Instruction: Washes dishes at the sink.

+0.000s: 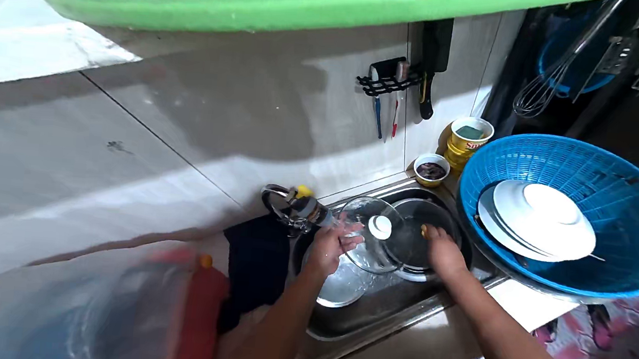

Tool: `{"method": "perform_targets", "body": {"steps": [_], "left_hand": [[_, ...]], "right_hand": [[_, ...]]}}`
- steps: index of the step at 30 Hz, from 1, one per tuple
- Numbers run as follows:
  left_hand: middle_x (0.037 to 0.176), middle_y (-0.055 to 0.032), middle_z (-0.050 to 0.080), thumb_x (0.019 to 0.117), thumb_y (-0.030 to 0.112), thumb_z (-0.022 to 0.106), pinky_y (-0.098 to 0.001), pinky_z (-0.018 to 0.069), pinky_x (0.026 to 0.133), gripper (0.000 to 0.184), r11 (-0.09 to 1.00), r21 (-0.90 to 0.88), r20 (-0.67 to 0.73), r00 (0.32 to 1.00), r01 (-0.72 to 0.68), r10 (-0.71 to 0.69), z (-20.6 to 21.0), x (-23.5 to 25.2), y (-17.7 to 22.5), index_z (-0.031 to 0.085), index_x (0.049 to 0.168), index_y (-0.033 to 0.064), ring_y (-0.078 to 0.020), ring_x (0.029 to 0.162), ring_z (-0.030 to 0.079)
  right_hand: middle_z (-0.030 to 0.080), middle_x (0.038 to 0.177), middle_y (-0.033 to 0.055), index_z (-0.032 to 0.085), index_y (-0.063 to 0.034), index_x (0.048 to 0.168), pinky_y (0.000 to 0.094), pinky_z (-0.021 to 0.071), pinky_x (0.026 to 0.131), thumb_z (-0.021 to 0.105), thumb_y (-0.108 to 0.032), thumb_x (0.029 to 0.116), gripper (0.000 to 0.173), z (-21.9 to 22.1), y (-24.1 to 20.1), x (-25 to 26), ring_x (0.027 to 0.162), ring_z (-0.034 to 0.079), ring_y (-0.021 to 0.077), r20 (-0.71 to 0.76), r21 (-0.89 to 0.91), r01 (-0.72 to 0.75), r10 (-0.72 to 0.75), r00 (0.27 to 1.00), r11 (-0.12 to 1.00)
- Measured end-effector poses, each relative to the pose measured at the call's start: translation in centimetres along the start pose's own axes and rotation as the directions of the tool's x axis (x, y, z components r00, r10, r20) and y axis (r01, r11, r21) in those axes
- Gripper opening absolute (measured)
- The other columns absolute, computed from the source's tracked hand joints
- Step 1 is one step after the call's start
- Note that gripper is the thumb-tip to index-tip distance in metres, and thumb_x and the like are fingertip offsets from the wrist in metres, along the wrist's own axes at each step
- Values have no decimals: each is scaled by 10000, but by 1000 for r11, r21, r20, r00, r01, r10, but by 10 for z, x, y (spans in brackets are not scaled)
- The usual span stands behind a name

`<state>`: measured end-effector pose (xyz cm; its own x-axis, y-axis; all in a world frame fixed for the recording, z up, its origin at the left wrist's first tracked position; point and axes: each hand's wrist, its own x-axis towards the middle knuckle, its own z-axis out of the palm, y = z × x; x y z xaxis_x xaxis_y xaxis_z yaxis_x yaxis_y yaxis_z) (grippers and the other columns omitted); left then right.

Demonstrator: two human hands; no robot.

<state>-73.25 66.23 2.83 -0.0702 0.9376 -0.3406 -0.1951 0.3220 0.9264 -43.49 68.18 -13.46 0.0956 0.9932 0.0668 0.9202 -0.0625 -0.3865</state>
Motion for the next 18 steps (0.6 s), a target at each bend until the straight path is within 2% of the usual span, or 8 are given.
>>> {"method": "perform_targets", "body": {"steps": [2, 5, 8, 11, 15, 18], "left_hand": [[1118, -182, 741, 1127, 206, 319, -355, 612, 737, 406, 1000, -4, -9, 1000, -6, 6, -2, -1, -1, 419, 1492, 57, -257, 840, 749], [1107, -184, 740, 1124, 193, 330, -354, 617, 749, 410, 998, 4, -33, 998, -58, 58, -4, -5, -3, 401, 1498, 42, -250, 841, 750], [1076, -184, 739, 1107, 140, 367, -343, 624, 715, 332, 995, 39, -107, 990, -91, 94, -2, -19, 3, 477, 1384, -5, -243, 814, 749], [1007, -159, 730, 1115, 160, 382, -325, 624, 675, 298, 994, 79, -161, 983, -77, 89, -6, -30, 10, 512, 1310, -25, -221, 771, 738], [969, -140, 752, 1132, 240, 349, -281, 603, 641, 354, 992, 120, -155, 986, -44, 63, -11, -38, 14, 510, 1327, -8, -191, 748, 740], [957, -127, 763, 1132, 229, 343, -239, 558, 595, 332, 982, 186, -140, 989, -21, 48, -14, -32, 14, 528, 1287, 1, -155, 711, 722]], "right_hand": [[589, 1399, 103, 498, -290, 1459, 547, 584, 927, 554, -136, 974, 512, 5, 10, -15, 1177, 650, 334, -49, -59, 97, -100, 994, 994], [619, 1368, 50, 539, -306, 1422, 520, 558, 990, 580, -146, 961, 490, 24, 32, -25, 1224, 629, 276, -129, -62, 178, -185, 974, 982], [634, 1364, 2, 578, -323, 1399, 457, 515, 1079, 547, -219, 1005, 409, 18, 37, -35, 1273, 605, 201, -144, 64, 171, -161, 976, 983], [656, 1318, -7, 603, -317, 1372, 412, 519, 1074, 538, -248, 1016, 368, 14, 35, -35, 1244, 617, 174, -161, 119, 174, -154, 975, 977], [658, 1310, -9, 606, -319, 1362, 401, 523, 1069, 529, -272, 1019, 355, 21, 40, -31, 1242, 618, 169, -160, 110, 183, -164, 973, 977], [662, 1304, -16, 611, -325, 1355, 388, 515, 1079, 529, -299, 1020, 346, 21, 39, -31, 1254, 610, 159, -157, 103, 176, -159, 975, 979]]}}
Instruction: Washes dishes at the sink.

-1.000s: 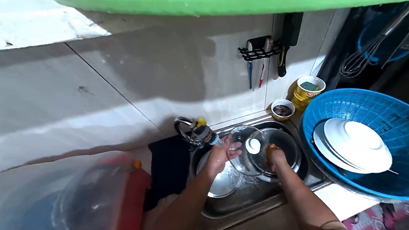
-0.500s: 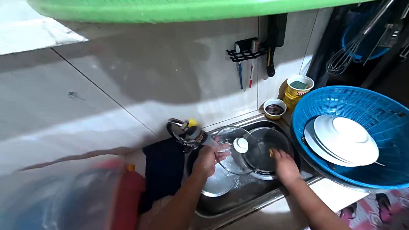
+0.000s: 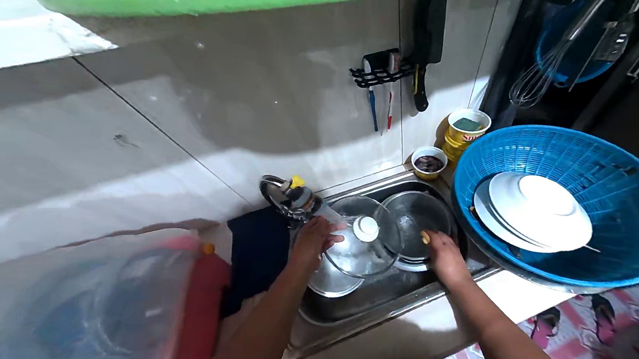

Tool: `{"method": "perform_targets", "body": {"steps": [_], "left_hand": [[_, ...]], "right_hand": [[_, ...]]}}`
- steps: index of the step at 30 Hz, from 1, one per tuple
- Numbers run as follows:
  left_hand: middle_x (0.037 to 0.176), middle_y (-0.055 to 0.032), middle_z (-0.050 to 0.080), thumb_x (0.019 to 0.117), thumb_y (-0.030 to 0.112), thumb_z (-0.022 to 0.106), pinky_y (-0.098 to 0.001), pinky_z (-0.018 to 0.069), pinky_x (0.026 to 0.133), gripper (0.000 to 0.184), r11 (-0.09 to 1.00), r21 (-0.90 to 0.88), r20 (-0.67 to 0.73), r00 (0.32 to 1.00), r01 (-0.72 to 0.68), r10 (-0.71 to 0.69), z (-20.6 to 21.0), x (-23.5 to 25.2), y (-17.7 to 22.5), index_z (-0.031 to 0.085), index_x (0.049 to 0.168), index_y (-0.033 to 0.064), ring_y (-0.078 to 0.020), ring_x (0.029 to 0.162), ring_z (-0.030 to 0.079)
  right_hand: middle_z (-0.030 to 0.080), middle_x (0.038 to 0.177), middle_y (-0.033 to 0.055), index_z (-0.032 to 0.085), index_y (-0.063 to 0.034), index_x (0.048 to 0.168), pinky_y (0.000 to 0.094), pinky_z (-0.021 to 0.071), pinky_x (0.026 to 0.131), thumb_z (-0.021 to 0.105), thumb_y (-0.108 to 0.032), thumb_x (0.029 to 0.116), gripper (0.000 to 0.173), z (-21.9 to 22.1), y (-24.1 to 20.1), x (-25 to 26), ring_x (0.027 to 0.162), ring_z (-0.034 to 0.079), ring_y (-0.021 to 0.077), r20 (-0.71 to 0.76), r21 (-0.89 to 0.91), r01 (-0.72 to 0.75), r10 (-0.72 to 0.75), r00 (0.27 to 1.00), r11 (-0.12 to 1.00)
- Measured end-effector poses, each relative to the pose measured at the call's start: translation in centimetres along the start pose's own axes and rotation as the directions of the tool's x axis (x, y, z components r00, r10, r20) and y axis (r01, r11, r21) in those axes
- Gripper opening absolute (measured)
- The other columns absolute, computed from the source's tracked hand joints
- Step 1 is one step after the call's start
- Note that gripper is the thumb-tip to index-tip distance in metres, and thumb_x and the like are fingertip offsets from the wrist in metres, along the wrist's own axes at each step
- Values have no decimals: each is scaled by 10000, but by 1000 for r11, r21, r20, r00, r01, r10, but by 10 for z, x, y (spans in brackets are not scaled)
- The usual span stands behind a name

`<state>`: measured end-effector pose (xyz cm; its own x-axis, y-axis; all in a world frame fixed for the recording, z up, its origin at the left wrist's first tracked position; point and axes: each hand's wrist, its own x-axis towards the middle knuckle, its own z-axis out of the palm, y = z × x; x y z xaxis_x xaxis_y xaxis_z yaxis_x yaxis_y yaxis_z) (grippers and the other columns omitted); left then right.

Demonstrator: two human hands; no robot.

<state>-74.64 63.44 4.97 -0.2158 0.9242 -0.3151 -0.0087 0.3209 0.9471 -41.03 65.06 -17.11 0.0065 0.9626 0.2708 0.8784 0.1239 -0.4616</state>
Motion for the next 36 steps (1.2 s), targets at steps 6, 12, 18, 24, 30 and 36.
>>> {"method": "perform_targets", "body": {"steps": [6, 12, 18, 24, 30, 36], "left_hand": [[871, -62, 743, 1084, 146, 466, -203, 490, 544, 331, 994, 88, 77, 996, -62, 55, 17, 21, -1, 554, 1376, 18, -69, 600, 614], [844, -55, 724, 1133, 319, 322, -251, 512, 594, 424, 973, 200, 131, 988, -111, 86, 38, 38, 8, 548, 1369, 49, -100, 620, 621], [822, -52, 697, 1129, 307, 354, -265, 527, 572, 411, 968, 221, 147, 985, -117, 86, 36, 40, 13, 540, 1400, 60, -114, 600, 617], [824, -67, 705, 1123, 279, 392, -256, 535, 541, 393, 953, 267, 158, 982, -143, 103, 43, 13, 23, 564, 1361, 18, -113, 570, 622], [967, -93, 719, 1126, 215, 354, -299, 589, 670, 384, 932, 292, 236, 960, -216, 149, 70, -31, 78, 484, 1419, 4, -137, 716, 689], [906, -101, 742, 1124, 174, 340, -250, 583, 612, 377, 942, -37, 206, 920, -334, 334, 113, -32, 130, 443, 1462, 43, -134, 643, 697]], "right_hand": [[666, 1298, -28, 620, -324, 1345, 385, 513, 1081, 556, -280, 1002, 352, -3, -2, -1, 1255, 608, 145, 2, 12, -1, 1, 1000, 1000], [666, 1299, -46, 615, -337, 1348, 387, 503, 1093, 552, -311, 1010, 345, -8, -5, -2, 1252, 607, 136, 16, 24, -18, 18, 1000, 1000], [670, 1289, -50, 626, -317, 1338, 390, 486, 1113, 536, -322, 1019, 332, -13, -8, -3, 1257, 603, 134, 16, 28, -16, 15, 1000, 999], [673, 1282, -43, 630, -316, 1328, 399, 496, 1099, 528, -322, 1018, 326, -16, -12, -3, 1254, 605, 142, 36, 29, -22, 21, 999, 999], [654, 1340, -21, 617, -307, 1354, 444, 475, 1127, 584, -285, 975, 381, -20, -24, -7, 1313, 574, 172, 81, 45, -46, 42, 996, 998], [648, 1353, 16, 639, -262, 1326, 481, 467, 1134, 556, -270, 993, 344, -23, -38, -7, 1327, 568, 219, 116, 70, -43, 34, 993, 997]]}}
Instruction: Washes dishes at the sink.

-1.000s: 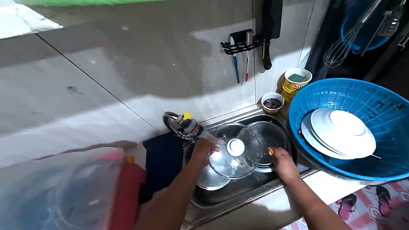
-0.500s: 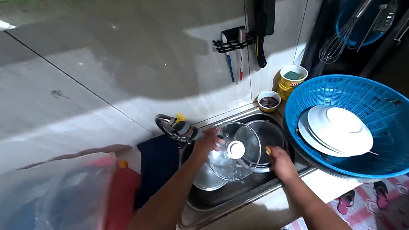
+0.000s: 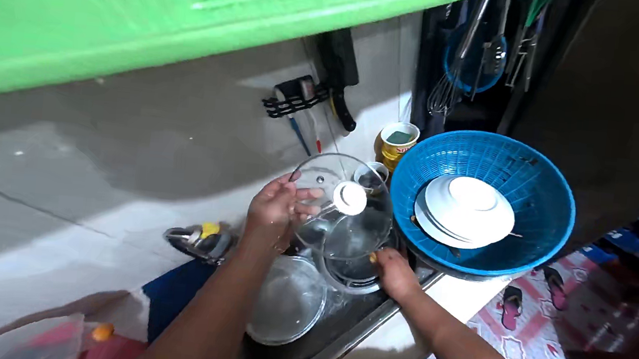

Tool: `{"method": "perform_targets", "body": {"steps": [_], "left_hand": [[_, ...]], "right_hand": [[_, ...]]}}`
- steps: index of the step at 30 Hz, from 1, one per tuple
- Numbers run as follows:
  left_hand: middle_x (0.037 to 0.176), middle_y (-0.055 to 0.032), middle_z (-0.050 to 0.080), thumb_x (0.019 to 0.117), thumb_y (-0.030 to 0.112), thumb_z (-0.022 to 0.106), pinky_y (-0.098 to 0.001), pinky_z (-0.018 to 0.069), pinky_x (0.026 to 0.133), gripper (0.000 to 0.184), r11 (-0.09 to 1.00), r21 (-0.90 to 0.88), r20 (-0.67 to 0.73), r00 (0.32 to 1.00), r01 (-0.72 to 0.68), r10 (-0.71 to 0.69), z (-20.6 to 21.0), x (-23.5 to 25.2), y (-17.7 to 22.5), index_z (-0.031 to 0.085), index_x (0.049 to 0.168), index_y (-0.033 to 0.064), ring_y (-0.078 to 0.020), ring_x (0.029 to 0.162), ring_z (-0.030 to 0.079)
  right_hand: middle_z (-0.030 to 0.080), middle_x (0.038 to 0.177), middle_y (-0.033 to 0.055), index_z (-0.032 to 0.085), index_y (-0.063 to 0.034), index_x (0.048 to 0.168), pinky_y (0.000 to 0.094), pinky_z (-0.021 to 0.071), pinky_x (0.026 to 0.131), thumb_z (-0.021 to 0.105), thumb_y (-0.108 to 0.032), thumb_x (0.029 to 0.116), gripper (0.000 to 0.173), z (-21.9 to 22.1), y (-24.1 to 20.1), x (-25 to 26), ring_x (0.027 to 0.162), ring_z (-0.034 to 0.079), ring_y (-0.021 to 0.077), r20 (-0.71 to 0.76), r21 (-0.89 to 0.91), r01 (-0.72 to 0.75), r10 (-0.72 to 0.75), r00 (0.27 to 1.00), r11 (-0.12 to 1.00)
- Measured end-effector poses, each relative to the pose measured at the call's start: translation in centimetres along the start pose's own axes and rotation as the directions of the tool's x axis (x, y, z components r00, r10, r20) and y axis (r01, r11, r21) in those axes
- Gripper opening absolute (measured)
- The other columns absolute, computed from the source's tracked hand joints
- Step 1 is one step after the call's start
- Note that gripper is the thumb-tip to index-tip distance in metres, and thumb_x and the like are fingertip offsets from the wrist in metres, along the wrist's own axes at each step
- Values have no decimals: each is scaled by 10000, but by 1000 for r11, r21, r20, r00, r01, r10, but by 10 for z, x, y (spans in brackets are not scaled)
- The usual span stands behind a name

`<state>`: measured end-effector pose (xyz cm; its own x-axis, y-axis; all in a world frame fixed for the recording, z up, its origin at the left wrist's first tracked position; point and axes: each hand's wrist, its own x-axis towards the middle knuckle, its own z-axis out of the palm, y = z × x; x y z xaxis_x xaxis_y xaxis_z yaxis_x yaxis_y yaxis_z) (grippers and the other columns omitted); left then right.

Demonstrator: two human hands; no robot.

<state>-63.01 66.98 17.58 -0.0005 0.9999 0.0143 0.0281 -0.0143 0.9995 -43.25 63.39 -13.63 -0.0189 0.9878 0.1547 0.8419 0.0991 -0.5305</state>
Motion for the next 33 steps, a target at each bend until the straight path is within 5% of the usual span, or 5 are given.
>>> {"method": "perform_targets", "body": {"steps": [6, 15, 25, 30, 33], "left_hand": [[1088, -175, 720, 1120, 154, 286, -370, 598, 790, 393, 911, -341, 187, 967, 231, -174, 127, 23, -18, 341, 1505, 92, -246, 872, 732], [1179, -219, 690, 1105, 115, 339, -431, 609, 828, 485, 828, -390, 309, 904, 403, -295, 279, 34, -105, 204, 1571, 104, -310, 942, 731], [1205, -205, 680, 1098, 125, 386, -411, 601, 830, 475, 796, -356, 344, 861, 490, -376, 289, 35, -121, 224, 1544, 98, -280, 960, 724], [1322, -232, 620, 1098, 293, 443, -393, 582, 953, 494, 817, 17, 484, 710, 576, -511, 234, 13, -40, 373, 1490, 0, -287, 1116, 688], [1367, -180, 617, 1112, 285, 391, -400, 557, 974, 458, 900, 35, 521, 760, 434, -387, 174, 18, -28, 410, 1505, 49, -270, 1162, 669]], "right_hand": [[646, 1360, -4, 626, -293, 1338, 525, 473, 1119, 565, -236, 985, 363, 7, -5, 0, 1330, 566, 216, 13, 55, 14, -15, 1000, 998], [592, 1449, 146, 611, -80, 1391, 577, 410, 1152, 577, -194, 998, 411, -74, -42, -30, 1395, 506, 336, 217, 200, -32, -13, 976, 979], [642, 1367, 179, 641, -53, 1336, 592, 452, 1104, 573, -245, 1017, 379, -80, -43, -33, 1323, 570, 357, 259, 236, -33, -30, 965, 971], [640, 1370, 63, 647, -165, 1316, 490, 490, 1105, 542, -232, 1025, 316, -16, -19, -6, 1323, 577, 251, 78, 188, 68, -84, 993, 980], [654, 1343, 39, 640, -190, 1329, 455, 495, 1106, 534, -270, 1029, 328, -1, -12, 0, 1296, 595, 218, 43, 158, 80, -87, 995, 984]]}}
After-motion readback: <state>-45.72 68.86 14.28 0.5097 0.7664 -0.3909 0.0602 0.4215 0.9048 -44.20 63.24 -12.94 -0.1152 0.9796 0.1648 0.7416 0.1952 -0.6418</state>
